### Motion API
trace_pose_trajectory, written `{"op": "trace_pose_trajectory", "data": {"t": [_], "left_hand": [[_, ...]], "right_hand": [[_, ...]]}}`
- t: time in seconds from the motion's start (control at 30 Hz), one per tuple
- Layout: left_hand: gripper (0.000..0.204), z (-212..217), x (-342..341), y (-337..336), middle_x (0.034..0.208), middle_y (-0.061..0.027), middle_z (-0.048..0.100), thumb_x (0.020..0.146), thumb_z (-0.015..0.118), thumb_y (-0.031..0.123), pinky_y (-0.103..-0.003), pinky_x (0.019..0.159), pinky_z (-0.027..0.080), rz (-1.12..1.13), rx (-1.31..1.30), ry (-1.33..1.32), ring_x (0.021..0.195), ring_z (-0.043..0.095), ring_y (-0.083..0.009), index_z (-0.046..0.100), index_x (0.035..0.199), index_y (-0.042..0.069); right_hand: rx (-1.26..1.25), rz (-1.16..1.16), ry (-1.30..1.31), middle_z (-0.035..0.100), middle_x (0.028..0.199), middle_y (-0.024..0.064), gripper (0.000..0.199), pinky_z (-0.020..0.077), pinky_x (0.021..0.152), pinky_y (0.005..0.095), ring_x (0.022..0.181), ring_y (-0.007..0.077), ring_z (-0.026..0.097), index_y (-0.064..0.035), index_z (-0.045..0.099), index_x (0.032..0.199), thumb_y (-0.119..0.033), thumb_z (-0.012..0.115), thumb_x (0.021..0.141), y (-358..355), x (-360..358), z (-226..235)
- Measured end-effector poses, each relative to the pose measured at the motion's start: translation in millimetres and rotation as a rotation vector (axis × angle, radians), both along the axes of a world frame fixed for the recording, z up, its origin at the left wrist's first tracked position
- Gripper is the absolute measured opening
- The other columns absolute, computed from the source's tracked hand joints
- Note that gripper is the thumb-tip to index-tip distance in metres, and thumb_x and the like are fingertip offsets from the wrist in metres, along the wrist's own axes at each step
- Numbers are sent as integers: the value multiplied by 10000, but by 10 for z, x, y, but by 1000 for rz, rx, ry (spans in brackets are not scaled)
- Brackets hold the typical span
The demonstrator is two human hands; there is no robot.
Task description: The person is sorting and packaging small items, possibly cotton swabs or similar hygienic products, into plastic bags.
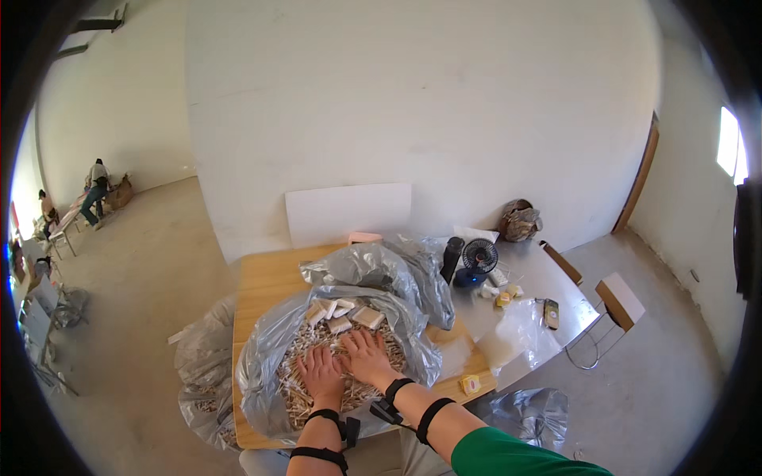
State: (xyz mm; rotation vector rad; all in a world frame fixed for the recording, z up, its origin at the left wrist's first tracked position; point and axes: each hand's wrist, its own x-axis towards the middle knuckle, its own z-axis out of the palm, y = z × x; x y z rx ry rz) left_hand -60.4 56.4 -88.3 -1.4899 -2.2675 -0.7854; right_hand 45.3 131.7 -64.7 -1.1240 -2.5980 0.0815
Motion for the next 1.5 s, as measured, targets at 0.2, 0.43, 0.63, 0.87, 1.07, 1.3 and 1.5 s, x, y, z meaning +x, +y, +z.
{"op": "trace_pose_trajectory", "data": {"t": [0.2,0.43,0.63,0.87,1.07,1.3,1.5], "left_hand": [[307,-65,-93,-80,1170,-76,550,864,433,233,-498,1064,177,7,-30,17,1215,396,-254,549,1098,71],[293,-144,-124,-33,1183,-80,543,877,447,210,-488,1053,202,18,13,153,1209,406,-243,539,1119,73],[296,-88,-41,14,1197,-68,529,896,416,197,-483,1051,191,0,-59,88,1214,397,-241,511,1150,79],[314,-152,-106,-12,1215,-69,523,900,404,208,-487,1053,183,27,-60,104,1222,385,-247,503,1170,81],[327,-62,-63,-20,1208,-67,532,899,394,228,-482,1063,167,12,-117,57,1226,379,-244,507,1170,85],[323,-73,-43,-9,1208,-67,533,905,384,231,-470,1065,170,30,-118,70,1231,374,-228,512,1166,89],[307,-66,-32,26,1198,-77,539,922,371,234,-467,1046,208,48,-112,98,1206,402,-230,527,1142,87]], "right_hand": [[-81,18,-73,286,1434,108,514,114,1087,509,1346,301,206,-147,334,1368,-397,382,921,-102,-85,84],[68,24,182,418,1337,122,476,196,1056,528,1276,323,335,-143,447,1279,-369,498,863,-56,-69,-46],[22,-9,150,379,1364,128,485,152,1076,520,1299,325,297,-140,411,1308,-377,454,887,-23,-17,-66],[-23,14,131,355,1385,130,502,122,1088,511,1317,319,265,-145,389,1327,-389,443,892,-34,-53,-90],[-43,2,82,347,1391,126,509,132,1085,510,1318,316,261,-143,386,1332,-402,432,896,-38,-33,-45],[-30,8,117,348,1392,122,506,139,1082,508,1319,316,262,-135,407,1323,-403,433,894,-41,4,-25],[-60,11,128,340,1401,122,512,123,1085,511,1322,317,258,-134,399,1332,-394,432,892,-6,9,-15]]}}
